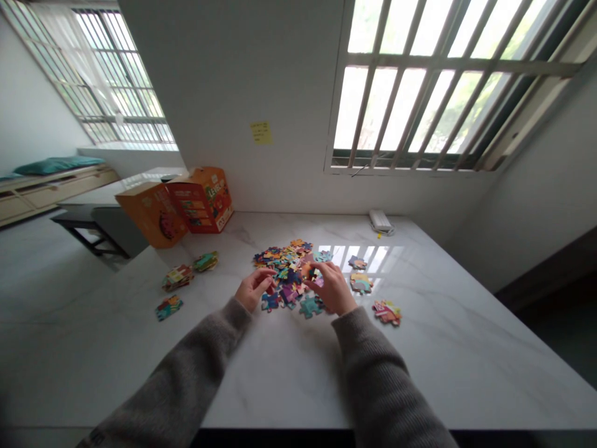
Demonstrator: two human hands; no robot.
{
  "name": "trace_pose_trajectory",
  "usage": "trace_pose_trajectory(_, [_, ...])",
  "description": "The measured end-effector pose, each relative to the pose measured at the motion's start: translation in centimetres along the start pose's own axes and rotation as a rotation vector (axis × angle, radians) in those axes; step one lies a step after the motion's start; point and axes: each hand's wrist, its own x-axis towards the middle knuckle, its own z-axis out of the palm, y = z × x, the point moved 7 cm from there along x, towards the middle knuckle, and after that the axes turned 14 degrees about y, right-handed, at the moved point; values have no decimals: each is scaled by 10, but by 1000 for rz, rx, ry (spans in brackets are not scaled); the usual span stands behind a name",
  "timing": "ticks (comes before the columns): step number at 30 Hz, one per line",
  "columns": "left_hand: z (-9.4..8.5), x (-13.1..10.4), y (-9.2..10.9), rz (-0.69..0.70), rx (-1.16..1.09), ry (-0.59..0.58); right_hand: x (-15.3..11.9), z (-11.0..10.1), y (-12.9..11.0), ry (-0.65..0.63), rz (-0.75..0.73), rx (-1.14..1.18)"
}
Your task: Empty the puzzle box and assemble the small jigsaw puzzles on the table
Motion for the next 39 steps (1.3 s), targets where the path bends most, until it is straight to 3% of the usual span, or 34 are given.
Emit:
trace_pose_trajectory(3, [1, -1, 0, -5, 20, -7, 1, -25, 29, 79, 34, -73])
trace_pose_trajectory(6, [2, -3, 1, -12, 32, -18, 0, -44, 42, 129, 47, -114])
trace_pose_trajectory(13, [1, -3, 0, -19, 55, -35, -2, -45, 46, 103, 12, -113])
trace_pose_trajectory(20, [3, -3, 2, -10, 53, -60, 3, -70, 131, 258, 215, -248])
trace_pose_trajectory(24, [4, -3, 3, -15, 46, -62, 0, -59, 171, 168, 340, -354])
trace_pose_trajectory(28, [2, -3, 4, -29, 43, -45, -5, -49, 183, 73, 357, -410])
trace_pose_trajectory(31, [-2, -1, 6, -11, 36, -14, -3, -52, 177, 57, 342, -453])
trace_pose_trajectory(33, [-3, 0, 7, 1, 33, 2, 2, -49, 159, 61, 321, -467])
trace_pose_trajectory(35, [-3, 1, 5, 1, 34, -1, 7, -34, 126, 44, 271, -448])
trace_pose_trajectory(39, [-3, 2, 0, 6, 52, 0, 5, 30, 36, -158, 51, -312])
